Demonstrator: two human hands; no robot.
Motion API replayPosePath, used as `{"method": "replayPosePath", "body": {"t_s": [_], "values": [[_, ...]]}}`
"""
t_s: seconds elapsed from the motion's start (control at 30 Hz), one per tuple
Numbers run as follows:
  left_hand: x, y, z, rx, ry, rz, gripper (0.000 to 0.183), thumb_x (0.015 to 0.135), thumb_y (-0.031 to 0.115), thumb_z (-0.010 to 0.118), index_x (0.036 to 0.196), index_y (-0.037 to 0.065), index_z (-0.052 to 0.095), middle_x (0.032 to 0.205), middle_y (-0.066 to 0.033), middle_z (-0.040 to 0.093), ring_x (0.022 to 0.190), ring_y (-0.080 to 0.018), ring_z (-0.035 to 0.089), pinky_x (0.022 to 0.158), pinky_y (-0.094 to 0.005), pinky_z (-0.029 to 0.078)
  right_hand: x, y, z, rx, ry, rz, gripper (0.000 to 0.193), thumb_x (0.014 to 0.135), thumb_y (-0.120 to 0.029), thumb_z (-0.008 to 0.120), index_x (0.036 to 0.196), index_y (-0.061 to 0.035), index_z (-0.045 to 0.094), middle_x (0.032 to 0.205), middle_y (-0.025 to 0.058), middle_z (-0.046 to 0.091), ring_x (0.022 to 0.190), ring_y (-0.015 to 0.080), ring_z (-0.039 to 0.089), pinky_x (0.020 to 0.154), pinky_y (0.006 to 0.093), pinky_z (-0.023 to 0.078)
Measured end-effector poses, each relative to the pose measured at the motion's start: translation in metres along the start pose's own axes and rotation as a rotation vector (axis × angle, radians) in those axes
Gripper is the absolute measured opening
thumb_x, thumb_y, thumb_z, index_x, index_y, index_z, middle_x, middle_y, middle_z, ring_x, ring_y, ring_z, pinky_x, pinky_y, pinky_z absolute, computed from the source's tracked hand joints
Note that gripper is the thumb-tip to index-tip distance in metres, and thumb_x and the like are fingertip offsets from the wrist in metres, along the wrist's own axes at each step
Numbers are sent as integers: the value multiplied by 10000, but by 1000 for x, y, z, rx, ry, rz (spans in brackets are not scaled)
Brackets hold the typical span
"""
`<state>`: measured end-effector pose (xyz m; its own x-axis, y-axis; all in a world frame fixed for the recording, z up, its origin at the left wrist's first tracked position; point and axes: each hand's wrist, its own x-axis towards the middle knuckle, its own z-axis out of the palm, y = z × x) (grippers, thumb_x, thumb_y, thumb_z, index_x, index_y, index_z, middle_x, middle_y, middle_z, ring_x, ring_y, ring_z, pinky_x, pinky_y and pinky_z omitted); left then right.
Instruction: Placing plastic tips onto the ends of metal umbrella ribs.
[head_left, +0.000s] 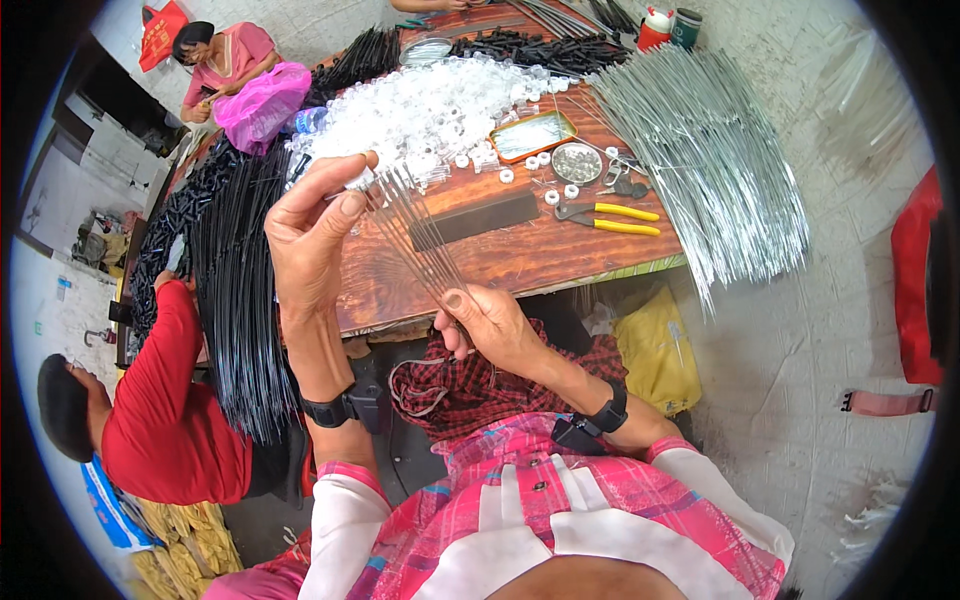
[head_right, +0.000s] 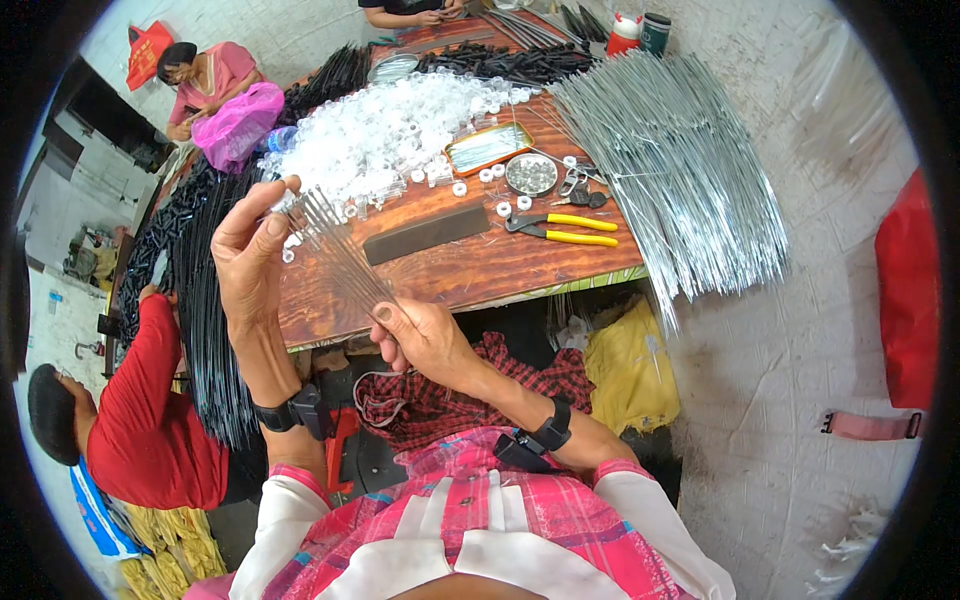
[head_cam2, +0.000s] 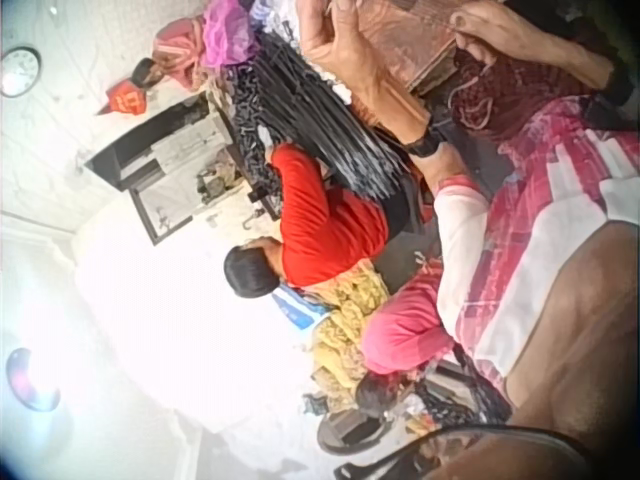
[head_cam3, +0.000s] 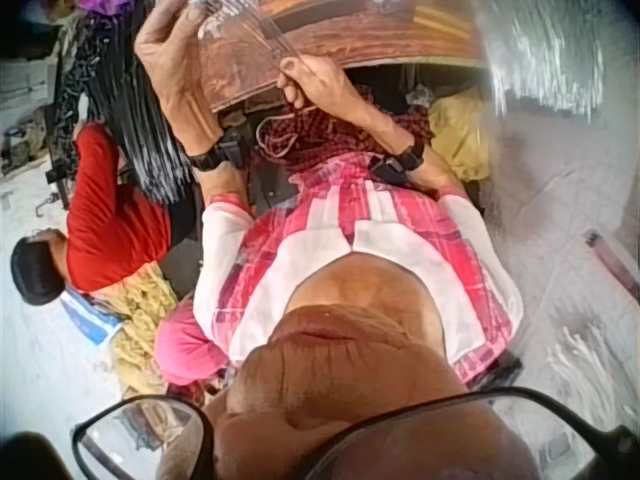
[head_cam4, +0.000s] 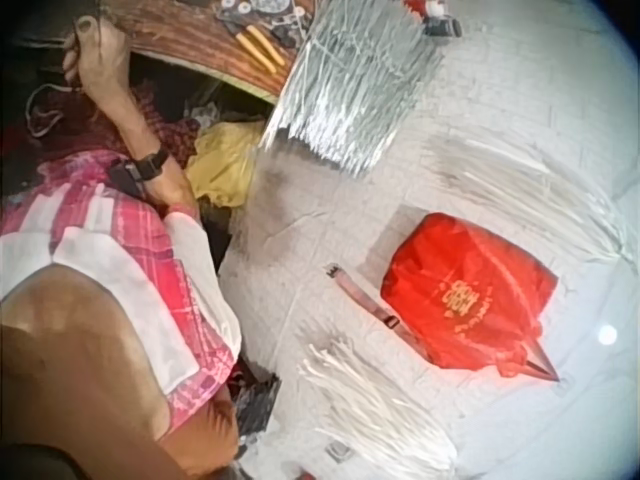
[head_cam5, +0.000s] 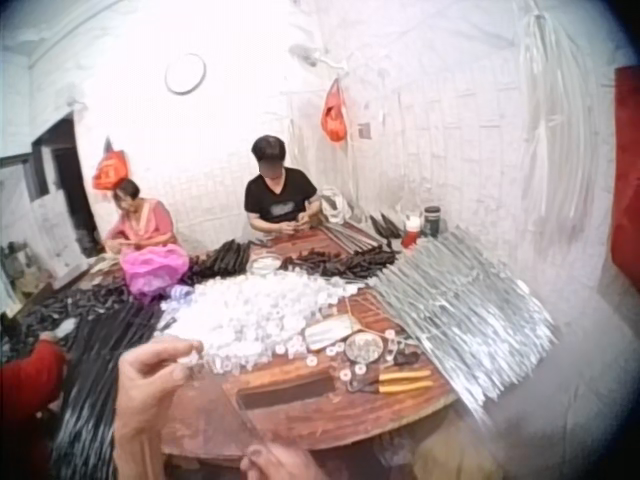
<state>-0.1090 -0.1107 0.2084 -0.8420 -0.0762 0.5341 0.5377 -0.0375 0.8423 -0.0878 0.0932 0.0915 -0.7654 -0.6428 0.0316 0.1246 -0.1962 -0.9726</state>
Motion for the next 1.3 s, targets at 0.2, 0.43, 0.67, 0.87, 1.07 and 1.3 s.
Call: {"method": "replayPosePath", "body": {"t_s": [0.2,0.43,0.67,0.87,1.07,1.3], "values": [[-30,-38,-12,123,5,-138,314,864,73,765,1153,-36,710,1152,-136,703,1068,-170,655,896,-288,522,-13,45,-3,112,-44,110,509,1082,-413,422,942,37,614,724,88,645,617,148,633,585,278,539],[-39,-20,-18,132,56,-238,344,844,51,784,1163,-47,698,1191,-172,696,1025,-168,673,842,-290,563,-12,39,-2,116,-44,102,517,1065,-403,447,925,55,642,733,116,672,615,164,655,591,289,544],[-56,-27,-27,-287,108,-313,361,838,52,787,1163,-69,686,1224,-196,681,1042,-186,674,911,-333,540,-12,34,5,109,-69,86,502,1066,-385,458,952,67,643,769,114,678,652,169,673,608,292,556],[-50,-23,-22,-59,51,-67,350,837,61,782,1162,-40,697,1170,-176,691,1070,-203,645,935,-318,499,-17,24,2,37,-54,118,499,1064,-387,462,970,63,656,772,113,693,664,167,685,614,298,557],[-59,-38,-21,-119,11,-106,317,840,99,791,1112,-40,706,1145,-166,689,1065,-213,626,942,-328,471,-21,37,-3,7,-126,105,530,1066,-418,458,970,59,667,794,134,712,703,169,705,644,301,562],[-62,-30,-20,5,49,-105,329,850,107,788,1127,-49,701,1163,-170,690,1103,-218,625,997,-352,462,-11,14,-2,-154,-34,-178,368,1046,-285,536,1048,66,644,898,145,741,812,204,727,740,329,582]]}}
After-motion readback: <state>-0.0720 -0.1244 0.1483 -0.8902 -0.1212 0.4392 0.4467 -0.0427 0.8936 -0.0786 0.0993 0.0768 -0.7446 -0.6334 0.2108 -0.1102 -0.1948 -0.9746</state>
